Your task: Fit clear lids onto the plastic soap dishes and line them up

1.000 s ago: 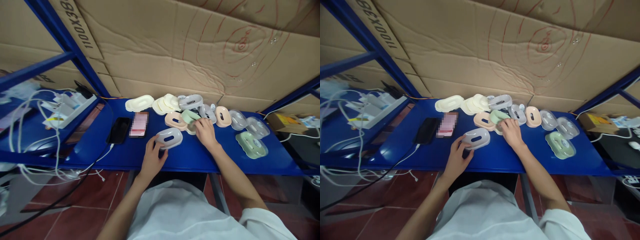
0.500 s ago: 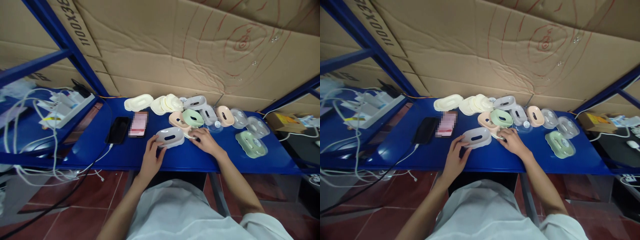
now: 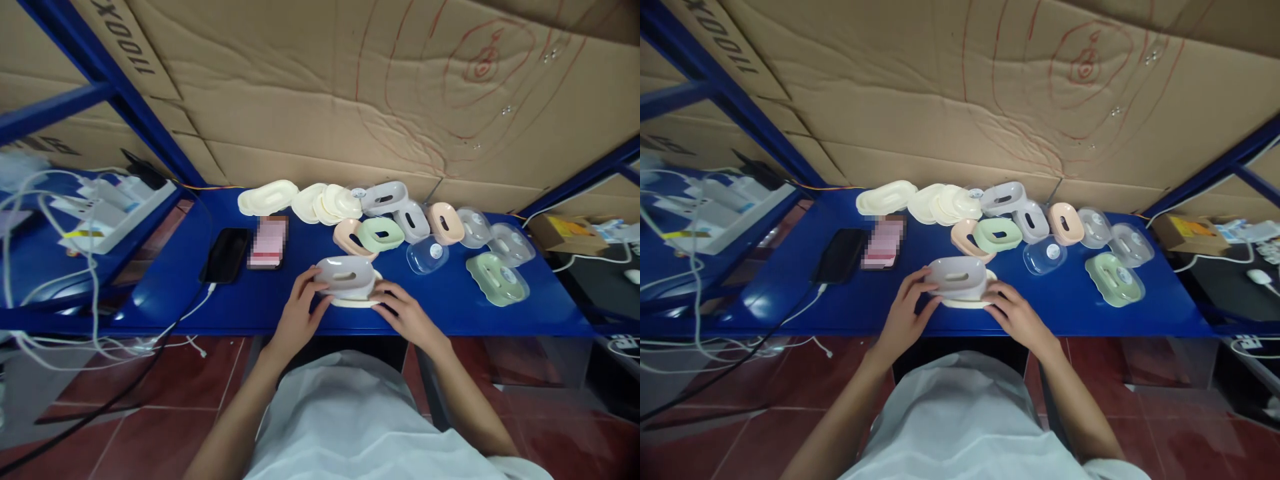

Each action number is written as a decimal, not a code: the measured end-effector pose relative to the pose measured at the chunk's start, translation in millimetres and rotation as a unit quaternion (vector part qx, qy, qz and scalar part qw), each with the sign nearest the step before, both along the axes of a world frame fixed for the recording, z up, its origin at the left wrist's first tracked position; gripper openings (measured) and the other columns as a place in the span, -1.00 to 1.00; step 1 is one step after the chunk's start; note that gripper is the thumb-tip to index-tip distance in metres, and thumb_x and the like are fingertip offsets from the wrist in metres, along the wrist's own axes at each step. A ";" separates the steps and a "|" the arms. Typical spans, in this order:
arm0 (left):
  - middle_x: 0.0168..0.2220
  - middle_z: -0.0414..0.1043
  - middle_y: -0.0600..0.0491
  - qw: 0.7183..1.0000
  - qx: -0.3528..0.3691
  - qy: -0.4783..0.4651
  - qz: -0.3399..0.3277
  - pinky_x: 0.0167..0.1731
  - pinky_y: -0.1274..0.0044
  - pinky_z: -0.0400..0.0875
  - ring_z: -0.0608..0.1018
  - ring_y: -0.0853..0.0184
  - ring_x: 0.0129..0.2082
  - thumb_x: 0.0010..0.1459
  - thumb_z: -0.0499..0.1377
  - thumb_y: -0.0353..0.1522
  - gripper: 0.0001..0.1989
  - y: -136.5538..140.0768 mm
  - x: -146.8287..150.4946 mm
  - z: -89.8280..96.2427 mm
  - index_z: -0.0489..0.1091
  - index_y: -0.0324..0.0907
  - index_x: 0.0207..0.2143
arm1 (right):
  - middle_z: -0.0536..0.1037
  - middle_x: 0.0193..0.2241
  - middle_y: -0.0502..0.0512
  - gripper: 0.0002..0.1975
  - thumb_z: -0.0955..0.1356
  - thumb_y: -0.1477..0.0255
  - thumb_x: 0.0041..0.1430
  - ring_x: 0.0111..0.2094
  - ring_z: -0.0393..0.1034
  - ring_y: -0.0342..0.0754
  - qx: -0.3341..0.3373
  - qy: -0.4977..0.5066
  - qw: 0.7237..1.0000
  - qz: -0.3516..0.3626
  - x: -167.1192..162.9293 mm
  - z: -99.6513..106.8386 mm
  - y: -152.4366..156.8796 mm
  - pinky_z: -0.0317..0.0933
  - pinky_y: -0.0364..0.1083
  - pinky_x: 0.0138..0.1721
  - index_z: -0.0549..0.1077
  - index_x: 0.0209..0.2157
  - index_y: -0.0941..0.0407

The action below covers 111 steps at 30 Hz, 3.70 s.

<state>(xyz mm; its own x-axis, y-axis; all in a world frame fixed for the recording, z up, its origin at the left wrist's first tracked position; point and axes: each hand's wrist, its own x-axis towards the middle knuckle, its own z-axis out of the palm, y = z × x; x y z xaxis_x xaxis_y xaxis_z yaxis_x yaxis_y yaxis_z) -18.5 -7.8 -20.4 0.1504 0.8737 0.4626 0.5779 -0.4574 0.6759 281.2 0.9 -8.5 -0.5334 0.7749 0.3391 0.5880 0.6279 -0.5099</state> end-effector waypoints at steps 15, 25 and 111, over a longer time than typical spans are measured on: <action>0.31 0.36 -0.12 0.995 -0.007 0.066 -0.075 0.42 0.14 0.39 0.33 0.06 0.47 0.45 0.21 -0.36 -0.83 0.3 2.3 -3.8 0.39 -0.08 0.05 | 0.52 0.29 0.18 -0.57 0.40 0.35 0.47 0.38 0.34 0.24 0.102 -0.056 0.992 -0.039 -16.2 -6.8 -4.0 0.37 0.34 0.32 0.48 0.31 -0.09; 0.35 0.31 -0.12 0.995 -0.021 0.067 -0.065 0.36 0.17 0.47 0.40 0.05 0.42 0.43 0.23 -0.36 -0.88 -2.1 3.2 -0.3 0.43 -0.09 -0.01 | 0.41 0.38 0.27 -0.52 0.22 0.41 0.55 0.44 0.24 0.26 0.132 -0.058 0.971 -0.191 41.8 -7.8 13.0 0.17 0.43 0.37 0.37 0.40 -0.04; 0.00 0.57 -0.04 0.922 0.078 0.303 -0.229 0.10 0.29 0.36 0.58 0.11 0.04 0.41 0.26 -0.26 -0.82 132.6 -10.8 30.3 0.56 -0.04 0.00 | 0.70 -0.05 0.18 -0.73 0.36 0.21 0.49 -0.03 0.60 0.12 0.134 -0.177 0.973 -0.069 22.1 22.9 117.4 0.33 0.07 0.03 0.57 -0.01 0.09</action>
